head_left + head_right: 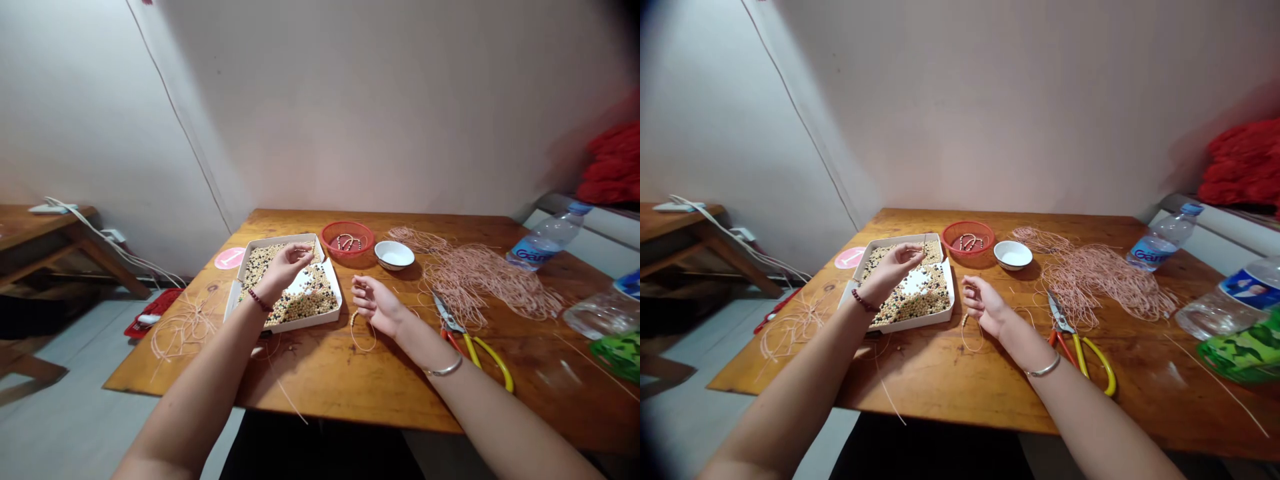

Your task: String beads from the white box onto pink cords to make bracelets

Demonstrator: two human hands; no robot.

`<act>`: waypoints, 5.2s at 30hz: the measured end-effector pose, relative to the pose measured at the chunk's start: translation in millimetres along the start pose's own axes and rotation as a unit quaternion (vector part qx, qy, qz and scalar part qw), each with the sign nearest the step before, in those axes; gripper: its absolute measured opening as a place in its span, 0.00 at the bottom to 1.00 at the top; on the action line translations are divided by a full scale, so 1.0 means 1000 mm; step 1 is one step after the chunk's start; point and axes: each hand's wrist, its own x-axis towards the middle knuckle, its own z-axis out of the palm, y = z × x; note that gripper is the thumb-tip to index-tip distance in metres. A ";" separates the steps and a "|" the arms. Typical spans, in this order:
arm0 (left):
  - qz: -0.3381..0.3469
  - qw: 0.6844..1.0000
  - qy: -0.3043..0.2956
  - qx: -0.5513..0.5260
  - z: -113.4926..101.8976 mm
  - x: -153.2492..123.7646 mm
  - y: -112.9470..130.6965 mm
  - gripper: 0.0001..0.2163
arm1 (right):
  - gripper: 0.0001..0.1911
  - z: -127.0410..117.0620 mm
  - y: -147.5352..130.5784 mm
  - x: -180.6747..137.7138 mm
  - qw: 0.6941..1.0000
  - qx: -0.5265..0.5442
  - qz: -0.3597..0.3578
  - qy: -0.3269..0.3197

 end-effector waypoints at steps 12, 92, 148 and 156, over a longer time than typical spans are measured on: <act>-0.005 0.969 -0.245 -0.046 0.033 -0.018 -0.021 0.17 | 0.15 0.001 0.002 -0.003 0.916 -0.244 -0.297 0.114; -0.016 0.976 -0.217 -0.028 0.046 -0.016 -0.017 0.15 | 0.17 0.002 0.003 -0.002 0.900 -0.324 -0.283 0.075; 0.236 0.904 -0.153 0.322 0.043 -0.024 -0.023 0.12 | 0.18 -0.004 0.012 0.004 0.854 -0.434 -0.270 0.100; 0.315 0.804 -0.123 0.489 0.039 -0.026 -0.021 0.11 | 0.17 -0.007 0.011 0.009 0.863 -0.437 -0.248 0.052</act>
